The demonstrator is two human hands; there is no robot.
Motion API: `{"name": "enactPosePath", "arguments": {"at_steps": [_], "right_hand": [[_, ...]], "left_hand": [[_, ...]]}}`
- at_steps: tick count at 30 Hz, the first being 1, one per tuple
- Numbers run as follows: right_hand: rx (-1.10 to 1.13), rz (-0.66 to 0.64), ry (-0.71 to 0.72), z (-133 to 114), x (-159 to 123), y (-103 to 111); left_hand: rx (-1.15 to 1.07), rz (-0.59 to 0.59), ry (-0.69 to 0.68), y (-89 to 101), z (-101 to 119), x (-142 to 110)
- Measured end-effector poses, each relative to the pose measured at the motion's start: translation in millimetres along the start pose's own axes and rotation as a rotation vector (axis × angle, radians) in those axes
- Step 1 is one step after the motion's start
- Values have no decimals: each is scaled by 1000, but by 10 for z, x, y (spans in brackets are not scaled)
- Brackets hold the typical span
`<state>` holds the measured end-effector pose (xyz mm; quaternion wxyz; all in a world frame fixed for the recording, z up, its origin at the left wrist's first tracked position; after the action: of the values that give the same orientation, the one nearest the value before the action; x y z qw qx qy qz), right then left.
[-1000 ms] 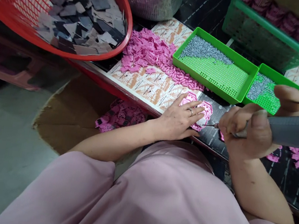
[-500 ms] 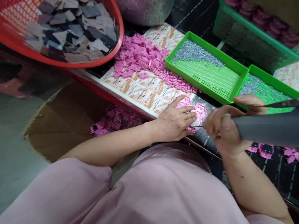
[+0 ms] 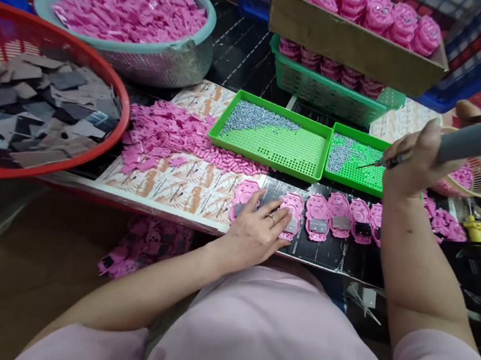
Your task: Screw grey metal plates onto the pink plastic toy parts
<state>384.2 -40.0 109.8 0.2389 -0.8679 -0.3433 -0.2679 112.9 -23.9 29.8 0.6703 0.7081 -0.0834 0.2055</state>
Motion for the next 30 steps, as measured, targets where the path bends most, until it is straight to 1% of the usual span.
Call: {"name": "enactPosePath", "arguments": {"at_steps": [2, 3, 5, 8, 10, 13, 16, 19, 24, 27, 29, 30], "right_hand": [[-51, 167, 146, 52, -21, 59], [-70, 206, 178, 88, -25, 59], [-91, 192, 165, 182, 10, 31], [-107, 199, 179, 257, 86, 63], [-105, 182, 169, 303, 130, 86], [-107, 157, 153, 375, 158, 99], [-104, 199, 191, 410, 147, 129], [-114, 216, 208, 430, 139, 159], [-137, 175, 192, 477, 151, 170], [-129, 160, 225, 446, 166, 114], [-105, 193, 244, 344, 171, 92], [-81, 211, 231, 274, 169, 89]], "left_hand": [[0, 1, 2, -13, 30, 44], [0, 1, 4, -18, 39, 60], [0, -1, 10, -23, 45, 77], [-13, -24, 17, -36, 30, 75], [-34, -30, 25, -34, 7, 69], [-65, 3, 43, 4, -42, 72], [-73, 44, 73, 53, -105, 86], [-80, 55, 88, 76, -147, 102], [-83, 80, 78, 92, -154, 128], [-76, 101, 72, 105, -158, 131], [-67, 106, 75, 115, -165, 120], [-61, 110, 76, 122, -164, 108]]}}
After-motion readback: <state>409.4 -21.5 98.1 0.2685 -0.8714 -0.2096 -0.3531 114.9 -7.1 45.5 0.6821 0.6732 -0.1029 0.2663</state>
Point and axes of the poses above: each hand's wrist, its own x-axis towards the middle knuckle, its own y-axis out of the back of the hand, z = x × y, the point moved 6 cm from there along x, towards the middle knuckle, and after that the axes turned 14 degrees about x, right-handed, at the moved point
